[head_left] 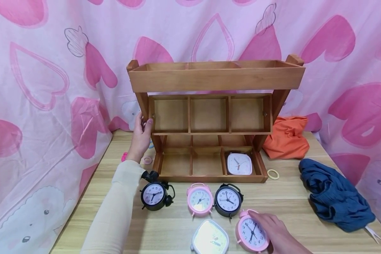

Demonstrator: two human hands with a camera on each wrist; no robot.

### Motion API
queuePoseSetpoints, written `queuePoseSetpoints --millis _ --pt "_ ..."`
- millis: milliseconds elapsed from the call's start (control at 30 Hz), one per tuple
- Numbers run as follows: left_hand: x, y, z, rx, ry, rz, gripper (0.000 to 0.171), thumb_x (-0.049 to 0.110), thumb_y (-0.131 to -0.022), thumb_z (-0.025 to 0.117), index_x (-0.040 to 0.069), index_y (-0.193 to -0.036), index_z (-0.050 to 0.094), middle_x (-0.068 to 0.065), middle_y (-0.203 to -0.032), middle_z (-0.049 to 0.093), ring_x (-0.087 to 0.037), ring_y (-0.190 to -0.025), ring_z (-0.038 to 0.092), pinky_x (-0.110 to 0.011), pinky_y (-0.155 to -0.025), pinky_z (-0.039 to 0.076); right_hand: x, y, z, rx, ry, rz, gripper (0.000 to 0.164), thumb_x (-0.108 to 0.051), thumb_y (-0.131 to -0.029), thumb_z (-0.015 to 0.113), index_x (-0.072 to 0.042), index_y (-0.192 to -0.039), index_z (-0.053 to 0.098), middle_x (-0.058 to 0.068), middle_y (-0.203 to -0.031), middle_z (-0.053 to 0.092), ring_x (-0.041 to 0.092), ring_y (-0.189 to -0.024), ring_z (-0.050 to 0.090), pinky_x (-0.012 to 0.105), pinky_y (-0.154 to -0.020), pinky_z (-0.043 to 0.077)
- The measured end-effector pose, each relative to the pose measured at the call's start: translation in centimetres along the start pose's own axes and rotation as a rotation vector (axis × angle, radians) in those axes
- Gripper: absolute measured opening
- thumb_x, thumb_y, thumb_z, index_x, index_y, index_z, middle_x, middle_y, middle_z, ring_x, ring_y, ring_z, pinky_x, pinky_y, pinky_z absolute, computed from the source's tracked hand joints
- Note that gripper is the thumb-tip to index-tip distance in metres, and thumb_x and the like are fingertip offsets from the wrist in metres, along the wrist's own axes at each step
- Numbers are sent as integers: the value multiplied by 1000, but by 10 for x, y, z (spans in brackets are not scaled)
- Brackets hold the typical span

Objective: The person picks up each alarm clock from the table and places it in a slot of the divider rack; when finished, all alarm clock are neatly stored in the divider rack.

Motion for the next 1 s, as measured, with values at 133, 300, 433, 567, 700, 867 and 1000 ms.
queuePoseSetpoints --millis 133,300,433,567,700,867,1000 --pt "1 0 0 -1 -2 2 58 30 -106 40 19 -157 14 -12 -161 26 -29 -149 27 -47 -121 27 -3 2 -4 45 39 -19 112 -71 -62 78 -26 -153 32 1 -143 47 29 -127 41 58 -94 48" --pt "2 0 -1 3 -2 4 59 30 -106 40 19 -157 14 -12 -161 26 -29 -149 27 -47 -121 27 -6 9 -27 168 83 -65 98 -69 -70 76 -25 -150 39 2 -137 52 29 -122 46 53 -89 50" --pt "2 -1 -1 4 -3 5 59 30 -106 41 18 -157 14 -13 -161 26 -29 -149 27 -47 -121 27 -10 17 -56 323 121 -119 95 -66 -68 79 -25 -147 43 2 -133 56 26 -116 52 53 -85 53" --pt "2 -2 0 -1 4 11 58 30 -106 41 18 -157 15 -13 -161 26 -29 -149 27 -46 -121 26 -24 23 -87 488 139 -220 99 -55 -66 87 -19 -147 43 7 -131 57 26 -114 52 57 -81 54" --pt "3 -2 0 1 13 31 58 28 -106 41 16 -157 15 -14 -161 27 -29 -149 28 -44 -122 26 -45 13 -113 585 142 -307 101 -45 -64 91 -15 -148 43 9 -132 57 29 -116 48 65 -81 51" --pt "1 0 -1 -1 4 16 59 30 -106 41 17 -157 14 -13 -162 24 -29 -150 25 -45 -122 25 -66 -24 -128 559 143 -340 99 -46 -67 89 -13 -148 43 8 -133 58 27 -114 50 60 -85 51" --pt "-1 1 -1 1 5 5 59 29 -106 41 17 -157 14 -13 -162 24 -29 -150 25 -45 -122 24 -80 -62 -127 484 90 -356 96 -46 -70 87 -16 -148 41 6 -137 55 27 -117 50 57 -91 50"
Point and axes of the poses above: each hand's wrist, its own y-axis away from the middle knuckle, its own z-axis out of the palm, x = y × z, the point moved 10 cm from there along -y, towards the middle knuckle
